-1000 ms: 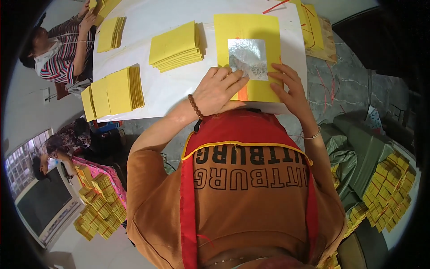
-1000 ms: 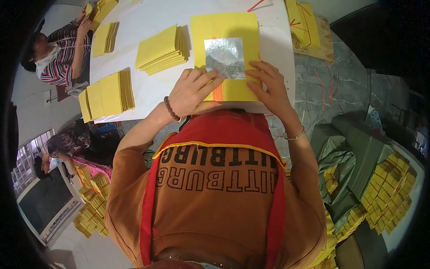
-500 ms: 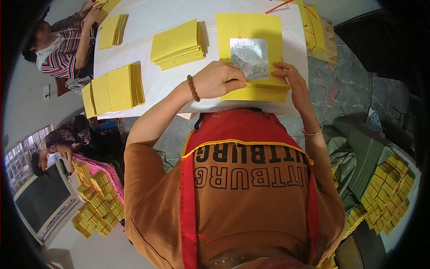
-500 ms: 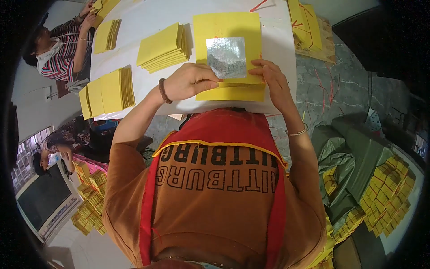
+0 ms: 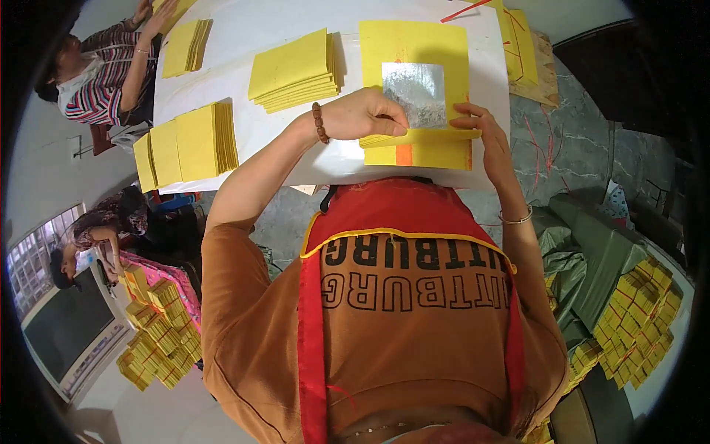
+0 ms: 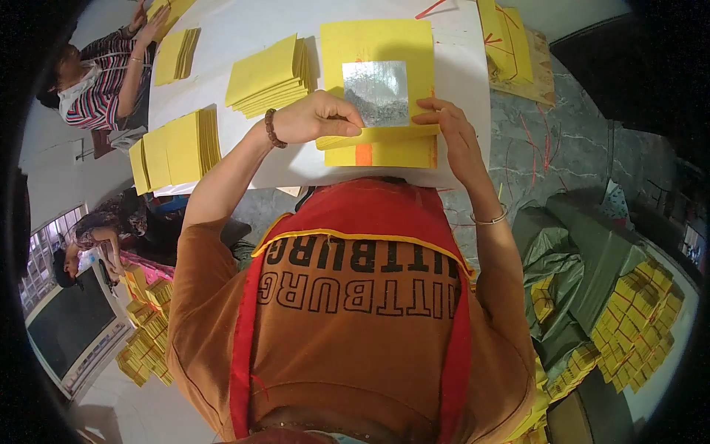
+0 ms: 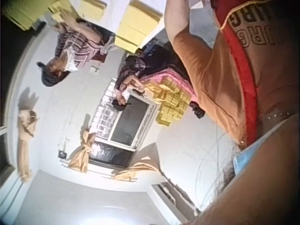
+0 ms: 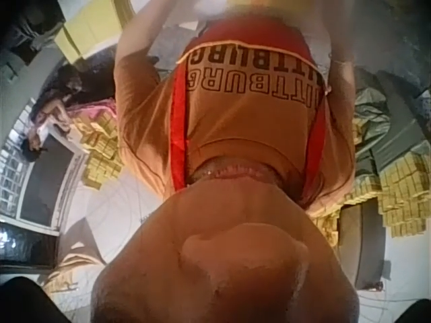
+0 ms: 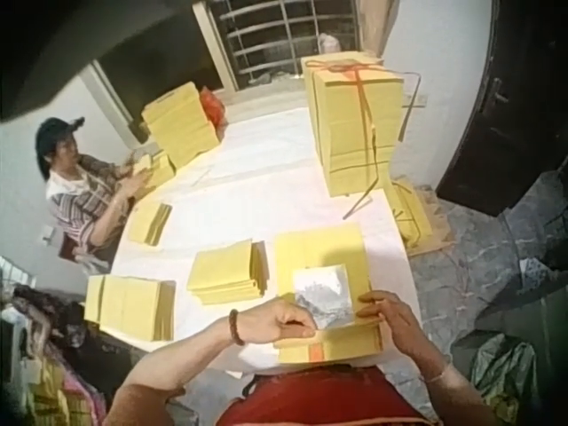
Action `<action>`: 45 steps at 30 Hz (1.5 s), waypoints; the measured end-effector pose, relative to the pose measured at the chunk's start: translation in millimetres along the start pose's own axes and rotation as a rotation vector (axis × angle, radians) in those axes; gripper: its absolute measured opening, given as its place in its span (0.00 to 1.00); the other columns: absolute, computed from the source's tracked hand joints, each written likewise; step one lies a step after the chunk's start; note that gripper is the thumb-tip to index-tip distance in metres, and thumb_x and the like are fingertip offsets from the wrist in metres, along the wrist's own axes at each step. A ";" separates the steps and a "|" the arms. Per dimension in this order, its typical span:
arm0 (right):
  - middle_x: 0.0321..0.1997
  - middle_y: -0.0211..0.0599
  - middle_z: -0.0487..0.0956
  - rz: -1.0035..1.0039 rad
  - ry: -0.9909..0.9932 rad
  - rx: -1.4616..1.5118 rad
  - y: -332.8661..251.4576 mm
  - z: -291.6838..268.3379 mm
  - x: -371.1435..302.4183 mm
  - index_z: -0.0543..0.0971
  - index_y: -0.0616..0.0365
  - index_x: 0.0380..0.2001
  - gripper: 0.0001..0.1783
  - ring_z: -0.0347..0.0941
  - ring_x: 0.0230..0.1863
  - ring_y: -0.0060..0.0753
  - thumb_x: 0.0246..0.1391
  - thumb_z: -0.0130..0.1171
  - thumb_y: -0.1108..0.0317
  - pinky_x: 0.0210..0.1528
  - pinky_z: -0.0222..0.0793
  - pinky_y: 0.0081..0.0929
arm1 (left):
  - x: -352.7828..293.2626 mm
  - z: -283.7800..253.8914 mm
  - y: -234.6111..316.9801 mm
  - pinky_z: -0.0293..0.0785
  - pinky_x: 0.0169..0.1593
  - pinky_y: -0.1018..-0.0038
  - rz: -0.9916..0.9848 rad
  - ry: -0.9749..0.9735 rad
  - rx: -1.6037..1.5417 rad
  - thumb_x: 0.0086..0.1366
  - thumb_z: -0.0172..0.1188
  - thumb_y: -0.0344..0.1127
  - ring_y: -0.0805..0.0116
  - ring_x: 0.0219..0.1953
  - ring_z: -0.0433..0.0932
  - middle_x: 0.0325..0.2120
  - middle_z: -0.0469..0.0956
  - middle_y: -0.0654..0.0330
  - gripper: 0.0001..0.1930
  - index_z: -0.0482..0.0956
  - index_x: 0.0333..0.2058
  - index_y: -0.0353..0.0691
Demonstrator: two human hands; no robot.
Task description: Folding and stacking yellow sheets of paper and bundling them with string.
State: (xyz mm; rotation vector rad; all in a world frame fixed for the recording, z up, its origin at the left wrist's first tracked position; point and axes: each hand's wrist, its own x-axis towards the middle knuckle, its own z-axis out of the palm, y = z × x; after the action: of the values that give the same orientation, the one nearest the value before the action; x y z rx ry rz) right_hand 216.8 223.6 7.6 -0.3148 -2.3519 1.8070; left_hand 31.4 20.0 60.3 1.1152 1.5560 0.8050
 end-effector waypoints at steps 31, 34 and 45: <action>0.52 0.33 0.71 -0.123 -0.021 -0.115 9.6 -1.9 5.9 0.78 0.55 0.38 0.14 0.62 0.57 0.39 0.45 0.60 0.75 0.59 0.56 0.33 | -15.6 15.2 -29.5 0.62 0.51 0.66 0.348 0.533 0.866 0.49 0.56 0.22 0.60 0.51 0.67 0.47 0.73 0.60 0.24 0.75 0.48 0.48; 0.53 0.33 0.71 -0.366 0.045 -0.375 -6.9 -7.4 11.0 0.79 0.50 0.39 0.13 0.61 0.59 0.40 0.46 0.62 0.69 0.59 0.55 0.37 | -23.2 17.5 -9.3 0.63 0.48 0.70 0.371 0.546 0.925 0.50 0.55 0.24 0.64 0.48 0.69 0.44 0.75 0.62 0.22 0.76 0.46 0.48; 0.48 0.26 0.77 -0.263 -0.316 -0.536 -37.6 -2.1 -9.0 0.79 0.46 0.42 0.17 0.66 0.55 0.33 0.46 0.60 0.60 0.59 0.50 0.37 | -44.8 43.4 -1.5 0.72 0.37 0.67 0.327 0.462 0.530 0.55 0.56 0.34 0.56 0.32 0.75 0.31 0.77 0.57 0.12 0.76 0.38 0.39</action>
State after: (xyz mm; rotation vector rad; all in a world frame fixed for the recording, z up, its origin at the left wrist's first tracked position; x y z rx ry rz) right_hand 223.4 213.9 44.5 0.2343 -2.9041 1.1572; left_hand 75.4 -24.1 63.1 1.6851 2.0793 0.9395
